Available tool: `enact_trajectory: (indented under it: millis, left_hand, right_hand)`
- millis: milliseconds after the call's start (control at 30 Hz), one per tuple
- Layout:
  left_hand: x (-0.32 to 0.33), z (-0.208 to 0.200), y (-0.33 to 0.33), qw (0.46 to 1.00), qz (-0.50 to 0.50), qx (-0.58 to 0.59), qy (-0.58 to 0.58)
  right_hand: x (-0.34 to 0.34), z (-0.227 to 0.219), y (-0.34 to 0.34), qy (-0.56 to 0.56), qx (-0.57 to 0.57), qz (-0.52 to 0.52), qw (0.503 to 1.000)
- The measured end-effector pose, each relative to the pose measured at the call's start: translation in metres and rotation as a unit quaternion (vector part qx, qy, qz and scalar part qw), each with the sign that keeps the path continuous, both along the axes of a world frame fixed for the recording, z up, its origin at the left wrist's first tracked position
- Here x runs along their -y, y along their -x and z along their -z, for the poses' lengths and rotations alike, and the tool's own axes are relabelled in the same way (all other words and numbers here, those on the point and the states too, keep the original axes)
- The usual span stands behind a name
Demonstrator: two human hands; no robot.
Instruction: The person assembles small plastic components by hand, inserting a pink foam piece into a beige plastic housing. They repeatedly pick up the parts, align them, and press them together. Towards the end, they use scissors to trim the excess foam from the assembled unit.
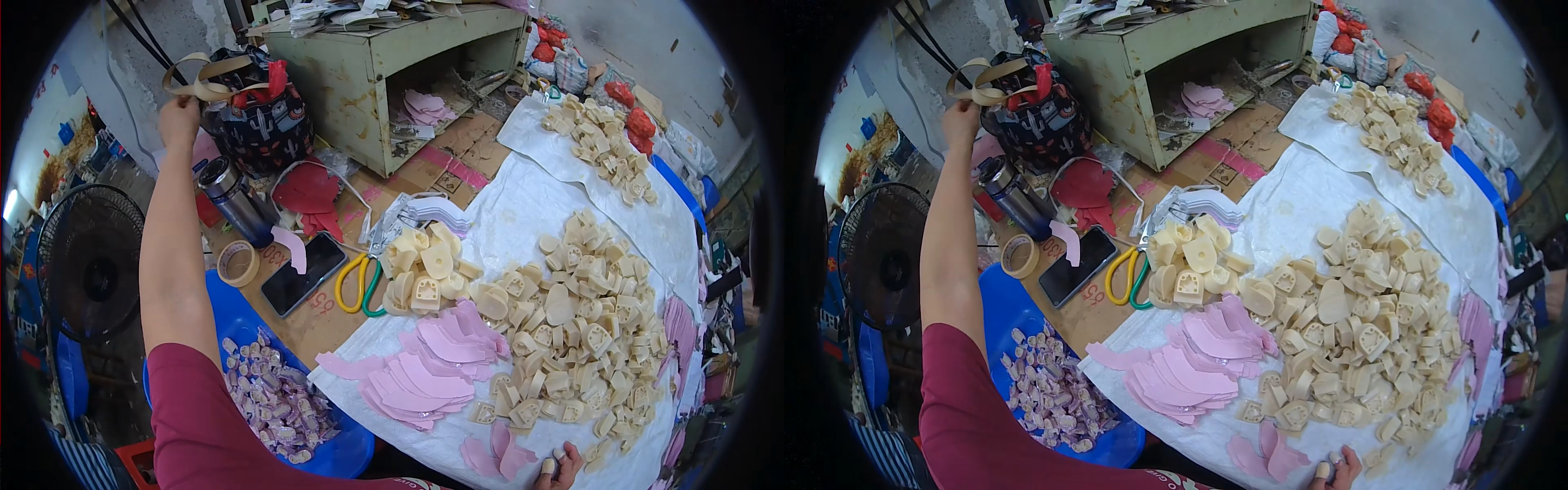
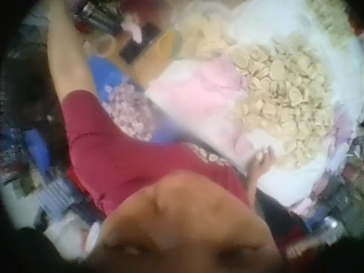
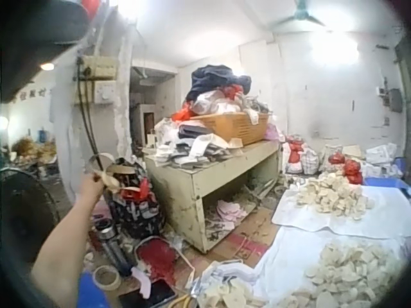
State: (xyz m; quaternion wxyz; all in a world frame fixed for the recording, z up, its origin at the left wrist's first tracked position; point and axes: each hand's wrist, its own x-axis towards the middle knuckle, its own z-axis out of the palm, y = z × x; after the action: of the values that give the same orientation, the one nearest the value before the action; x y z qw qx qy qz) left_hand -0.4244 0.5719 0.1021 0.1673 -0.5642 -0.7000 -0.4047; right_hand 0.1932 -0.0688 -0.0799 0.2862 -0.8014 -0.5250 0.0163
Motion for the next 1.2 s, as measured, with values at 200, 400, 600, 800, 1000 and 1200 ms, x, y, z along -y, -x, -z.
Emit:
enact_trajectory:
  millis: [200,400,600,800,1000,1200]
  left_hand:
    - [-0.026,0.019,-0.007,0.971,-0.082,-0.194,0.113]
    - [-0.023,0.024,-0.019,0.952,-0.043,-0.216,0.21]
    - [-0.007,0.029,-0.029,0.984,-0.062,-0.139,0.097]
    - [-0.014,0.033,-0.017,0.979,-0.031,-0.16,0.123]
    - [-0.011,0.03,-0.019,0.975,-0.014,-0.097,0.199]
    - [-0.032,0.045,-0.012,0.969,-0.005,-0.155,0.19]
  right_hand:
    - [-0.001,-0.002,0.002,0.01,0.012,-0.002,1.0]
    - [-0.003,-0.003,0.004,0.013,0.01,0.01,1.0]
    - [-0.002,-0.001,0.002,0.012,0.003,0.004,1.0]
    - [-0.001,0.0,0.0,0.009,-0.002,-0.001,1.0]
    - [-0.001,0.001,0.001,0.012,-0.009,0.006,1.0]
    - [0.001,-0.002,0.002,0.021,-0.005,0.014,1.0]
